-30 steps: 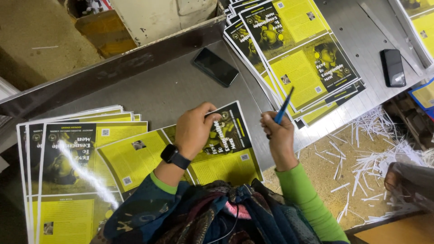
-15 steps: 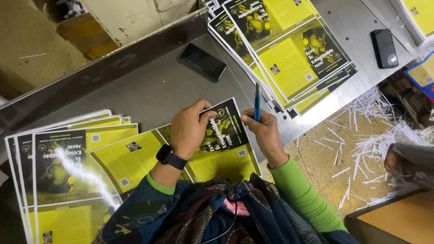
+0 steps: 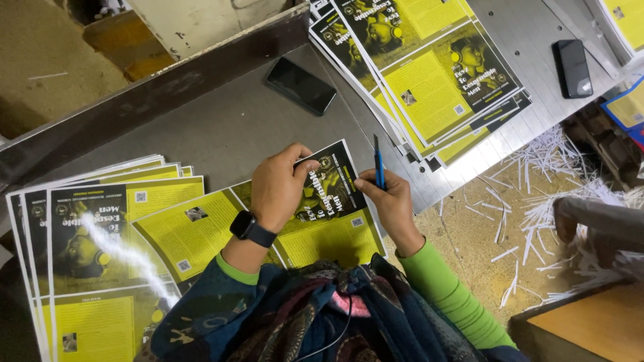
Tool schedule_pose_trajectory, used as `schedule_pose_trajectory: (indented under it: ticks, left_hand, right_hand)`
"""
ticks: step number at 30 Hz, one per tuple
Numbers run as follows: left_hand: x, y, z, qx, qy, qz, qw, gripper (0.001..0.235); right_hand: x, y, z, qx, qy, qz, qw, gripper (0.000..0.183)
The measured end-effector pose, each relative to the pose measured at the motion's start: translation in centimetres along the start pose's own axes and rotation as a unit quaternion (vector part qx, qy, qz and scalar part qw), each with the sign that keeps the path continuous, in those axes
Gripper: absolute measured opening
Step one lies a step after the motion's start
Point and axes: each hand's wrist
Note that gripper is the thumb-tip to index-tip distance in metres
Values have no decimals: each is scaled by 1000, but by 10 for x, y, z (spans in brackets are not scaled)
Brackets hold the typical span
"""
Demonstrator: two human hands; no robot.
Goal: Manually trimming the edges of printed book covers using a small handheld cutter on a metal workbench.
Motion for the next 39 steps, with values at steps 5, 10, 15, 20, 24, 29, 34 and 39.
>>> schedule_pose_trajectory:
  ticks: [5, 10, 15, 20, 24, 29, 34, 39]
  left_hand:
    - [0, 2, 0, -5, -6, 4, 1000, 13]
    - [1, 1, 0, -8, -9, 3, 1000, 12]
    - [-3, 1, -4, 3, -18, -8, 1000, 13]
    - [-8, 3, -4, 17, -16, -9, 1000, 14]
    - [-2, 2, -8, 17, -13, -17, 1000, 14]
    - [3, 0, -4, 8, -21, -16, 1000, 16]
    - [-4, -2, -9, 14, -17, -20, 1000, 15]
    - [-4, -2, -9, 19, -20, -16, 1000, 15]
  right_hand:
    - [-7, -2, 15, -25, -24, 24, 999, 13]
    - [-2, 1, 29, -28, -24, 14, 999, 12]
    - [-1, 7, 17, 18, -11, -12, 1000, 20]
    - [-5, 4, 17, 26, -2, -4, 1000, 15]
    - [-5, 5, 25, 36, 2, -7, 999, 13]
    - [10, 7, 31, 8, -14, -15, 1000, 13]
    - [3, 3, 20, 9, -18, -13, 1000, 13]
    - [2, 0, 20, 11, 9, -11, 1000, 12]
Point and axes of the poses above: each hand's wrist, its own y-axis away from the middle knuckle, its own z-axis out of the back of the hand, x = y × z, and after that the axes turned 3 degrees about -y, right-handed
